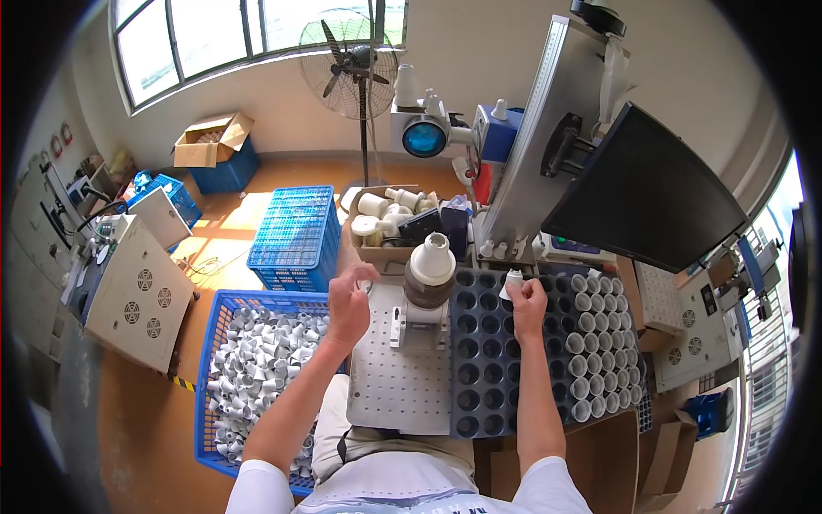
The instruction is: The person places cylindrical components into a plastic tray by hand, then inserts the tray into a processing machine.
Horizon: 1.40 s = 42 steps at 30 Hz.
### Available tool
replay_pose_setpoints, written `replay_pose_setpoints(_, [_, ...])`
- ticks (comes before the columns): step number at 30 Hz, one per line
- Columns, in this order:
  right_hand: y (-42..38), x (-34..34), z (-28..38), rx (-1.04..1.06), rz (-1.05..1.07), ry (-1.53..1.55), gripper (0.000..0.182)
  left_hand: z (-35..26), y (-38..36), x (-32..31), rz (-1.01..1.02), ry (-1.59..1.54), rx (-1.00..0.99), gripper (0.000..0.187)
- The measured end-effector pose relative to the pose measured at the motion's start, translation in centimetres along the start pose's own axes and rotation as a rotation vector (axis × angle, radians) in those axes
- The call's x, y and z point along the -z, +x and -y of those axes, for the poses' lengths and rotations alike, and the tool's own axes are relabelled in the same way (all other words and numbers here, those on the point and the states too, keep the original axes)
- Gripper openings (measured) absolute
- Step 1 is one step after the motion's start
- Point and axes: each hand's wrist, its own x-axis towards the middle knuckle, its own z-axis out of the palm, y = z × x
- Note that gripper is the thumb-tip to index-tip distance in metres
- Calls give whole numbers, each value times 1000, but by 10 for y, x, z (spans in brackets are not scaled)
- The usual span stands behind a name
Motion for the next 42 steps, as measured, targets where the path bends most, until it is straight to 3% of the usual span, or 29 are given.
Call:
replay_pose_setpoints(4, [4,-7,48,53,28,153,35,-39,52,-24,-35,40,-65,36])
replay_pose_setpoints(7, [4,-19,89,120,90,335,29,-33,74,-56,-134,97,-287,33])
replay_pose_setpoints(9, [4,-31,109,155,145,423,25,-25,80,-72,187,-208,-129,31])
replay_pose_setpoints(12, [-5,-58,132,248,232,519,27,-70,74,-66,323,-377,-42,30])
replay_pose_setpoints(16, [-28,-98,134,279,383,449,29,-83,54,8,156,-255,-206,23])
replay_pose_setpoints(17, [-32,-105,126,295,396,352,29,-74,40,34,80,-168,-193,25])
replay_pose_setpoints(18, [-35,-110,119,311,409,256,30,-57,28,59,-30,-50,-60,26])
replay_pose_setpoints(20, [-35,-117,108,335,386,291,30,-13,-3,110,-242,157,-49,25])
replay_pose_setpoints(22, [-39,-122,103,310,380,297,30,61,-45,182,-340,293,78,26])
replay_pose_setpoints(24, [-41,-122,104,249,356,268,31,124,-92,244,-407,373,9,29])
replay_pose_setpoints(26, [-39,-123,90,327,349,307,30,211,-145,309,-608,614,158,30])
replay_pose_setpoints(27, [-40,-114,98,388,339,235,28,204,-161,320,-582,714,247,27])
replay_pose_setpoints(28, [-39,-107,100,404,336,243,24,255,-183,358,-784,473,217,31])
replay_pose_setpoints(30, [-28,-82,87,489,257,159,22,227,-202,368,-598,917,459,30])
replay_pose_setpoints(31, [-19,-64,79,449,211,46,23,242,-216,375,-616,961,432,32])
replay_pose_setpoints(34, [34,0,37,494,10,-416,23,269,-244,372,-473,905,505,31])
replay_pose_setpoints(35, [52,26,22,353,-10,-586,26,279,-251,363,-435,888,536,31])
replay_pose_setpoints(36, [76,54,-5,319,-22,-851,38,294,-261,342,-658,594,501,27])
replay_pose_setpoints(38, [98,98,-25,130,-11,-1143,47,300,-268,290,-462,329,309,22])
replay_pose_setpoints(39, [107,116,-30,52,48,-1233,49,210,-243,214,-314,417,450,26])
replay_pose_setpoints(42, [121,149,-43,-88,230,-1422,51,115,-205,102,-82,332,163,27])
